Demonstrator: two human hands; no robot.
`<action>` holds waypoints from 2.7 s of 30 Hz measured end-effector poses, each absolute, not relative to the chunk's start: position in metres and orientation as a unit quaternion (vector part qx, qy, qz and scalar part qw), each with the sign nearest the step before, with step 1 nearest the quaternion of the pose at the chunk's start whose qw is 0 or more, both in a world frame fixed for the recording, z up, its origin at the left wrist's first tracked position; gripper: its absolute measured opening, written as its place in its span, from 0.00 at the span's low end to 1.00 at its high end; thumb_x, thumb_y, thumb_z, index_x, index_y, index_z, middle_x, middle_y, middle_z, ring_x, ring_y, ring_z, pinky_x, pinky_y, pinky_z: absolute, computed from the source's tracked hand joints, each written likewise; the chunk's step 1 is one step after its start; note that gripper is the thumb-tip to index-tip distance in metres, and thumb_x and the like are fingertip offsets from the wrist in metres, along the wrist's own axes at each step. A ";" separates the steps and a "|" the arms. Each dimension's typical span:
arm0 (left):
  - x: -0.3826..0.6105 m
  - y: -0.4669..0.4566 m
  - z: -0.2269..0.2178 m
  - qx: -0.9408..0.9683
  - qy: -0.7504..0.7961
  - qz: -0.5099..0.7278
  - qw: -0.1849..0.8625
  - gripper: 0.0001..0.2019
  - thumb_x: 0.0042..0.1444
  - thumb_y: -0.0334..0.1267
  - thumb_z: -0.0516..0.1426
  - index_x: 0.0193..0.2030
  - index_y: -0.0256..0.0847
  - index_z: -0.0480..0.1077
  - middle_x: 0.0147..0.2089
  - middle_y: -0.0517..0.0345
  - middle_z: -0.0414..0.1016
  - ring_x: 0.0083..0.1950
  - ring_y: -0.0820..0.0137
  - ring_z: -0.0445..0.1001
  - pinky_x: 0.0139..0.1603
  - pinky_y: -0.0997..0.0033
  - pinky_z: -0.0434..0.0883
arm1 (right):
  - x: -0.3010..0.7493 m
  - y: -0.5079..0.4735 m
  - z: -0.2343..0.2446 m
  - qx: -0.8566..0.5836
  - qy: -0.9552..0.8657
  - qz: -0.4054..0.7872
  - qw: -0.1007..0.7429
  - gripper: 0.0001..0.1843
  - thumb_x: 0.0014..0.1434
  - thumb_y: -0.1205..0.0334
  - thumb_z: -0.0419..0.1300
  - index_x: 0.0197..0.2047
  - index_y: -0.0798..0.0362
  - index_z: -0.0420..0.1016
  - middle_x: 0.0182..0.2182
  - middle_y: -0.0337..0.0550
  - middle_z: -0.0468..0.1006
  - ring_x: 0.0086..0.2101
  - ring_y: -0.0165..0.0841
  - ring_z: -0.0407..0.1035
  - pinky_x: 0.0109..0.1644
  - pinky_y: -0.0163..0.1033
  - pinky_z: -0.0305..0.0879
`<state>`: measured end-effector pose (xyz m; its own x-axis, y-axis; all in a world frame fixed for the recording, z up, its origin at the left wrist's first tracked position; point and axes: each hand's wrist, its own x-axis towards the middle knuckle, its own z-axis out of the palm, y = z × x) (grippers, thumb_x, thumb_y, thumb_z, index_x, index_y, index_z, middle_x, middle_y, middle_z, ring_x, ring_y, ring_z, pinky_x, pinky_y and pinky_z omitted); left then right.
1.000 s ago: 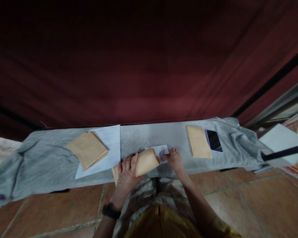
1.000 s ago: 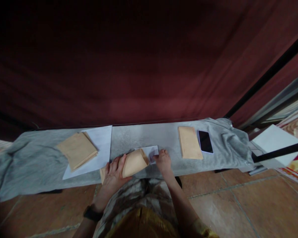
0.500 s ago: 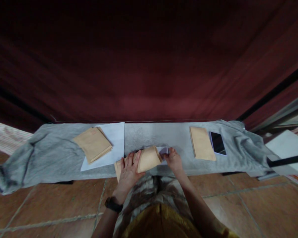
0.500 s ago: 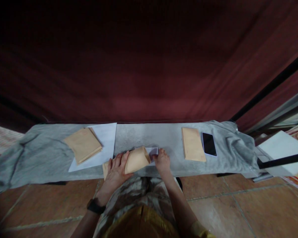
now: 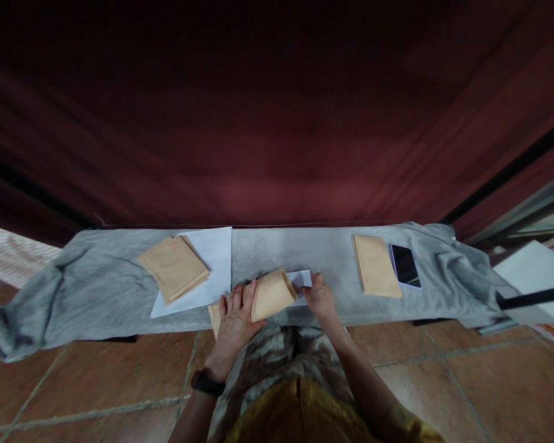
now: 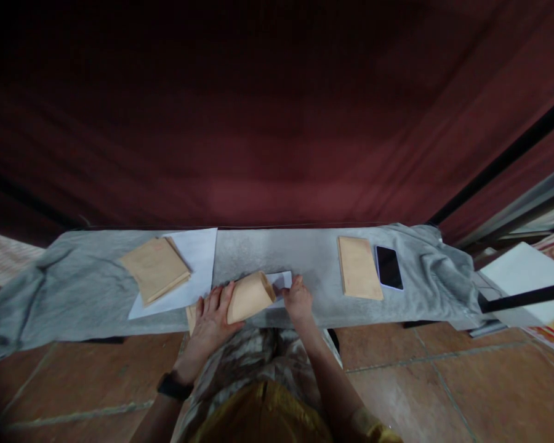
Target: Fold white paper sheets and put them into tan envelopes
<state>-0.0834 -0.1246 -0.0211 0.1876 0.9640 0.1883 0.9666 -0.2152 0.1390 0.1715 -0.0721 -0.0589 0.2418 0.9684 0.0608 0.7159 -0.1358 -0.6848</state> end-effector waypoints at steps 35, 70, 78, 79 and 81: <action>-0.085 -0.121 -0.019 -0.779 -0.612 -0.114 -0.077 0.55 0.51 0.48 0.67 0.77 0.45 0.38 0.70 0.40 0.60 0.73 0.47 0.56 0.73 0.37 0.45 | 0.240 -0.076 -0.029 -0.616 -0.553 0.337 0.448 0.14 0.57 0.49 0.58 0.35 0.50 0.78 0.28 0.42 0.78 0.30 0.37 0.69 0.36 0.39 0.63; -0.049 -0.109 -0.016 -0.846 -0.503 -0.149 -0.090 0.59 0.46 0.43 0.69 0.78 0.47 0.36 0.68 0.40 0.60 0.70 0.44 0.59 0.72 0.32 0.47 | 0.189 -0.095 -0.040 -0.533 -0.634 0.390 0.403 0.13 0.59 0.70 0.56 0.38 0.50 0.82 0.39 0.45 0.79 0.41 0.36 0.74 0.48 0.38 0.68; -0.050 -0.108 -0.016 -0.840 -0.512 -0.150 -0.101 0.58 0.47 0.42 0.67 0.78 0.49 0.35 0.68 0.41 0.58 0.71 0.44 0.58 0.72 0.31 0.46 | 0.190 -0.099 -0.039 -0.528 -0.633 0.378 0.422 0.22 0.61 0.69 0.55 0.56 0.50 0.78 0.47 0.48 0.78 0.46 0.37 0.74 0.53 0.40 0.69; -0.051 -0.108 -0.017 -0.839 -0.513 -0.149 -0.104 0.58 0.48 0.42 0.67 0.78 0.49 0.35 0.69 0.41 0.58 0.71 0.44 0.58 0.72 0.31 0.46 | 0.190 -0.099 -0.041 -0.536 -0.624 0.380 0.423 0.25 0.60 0.69 0.55 0.59 0.50 0.76 0.49 0.48 0.77 0.46 0.36 0.74 0.54 0.41 0.69; -0.051 -0.108 -0.017 -0.839 -0.512 -0.148 -0.110 0.58 0.48 0.42 0.67 0.78 0.50 0.34 0.69 0.42 0.59 0.72 0.45 0.58 0.72 0.31 0.46 | 0.189 -0.100 -0.044 -0.547 -0.606 0.387 0.429 0.30 0.58 0.69 0.55 0.63 0.49 0.72 0.50 0.47 0.78 0.45 0.36 0.75 0.54 0.41 0.69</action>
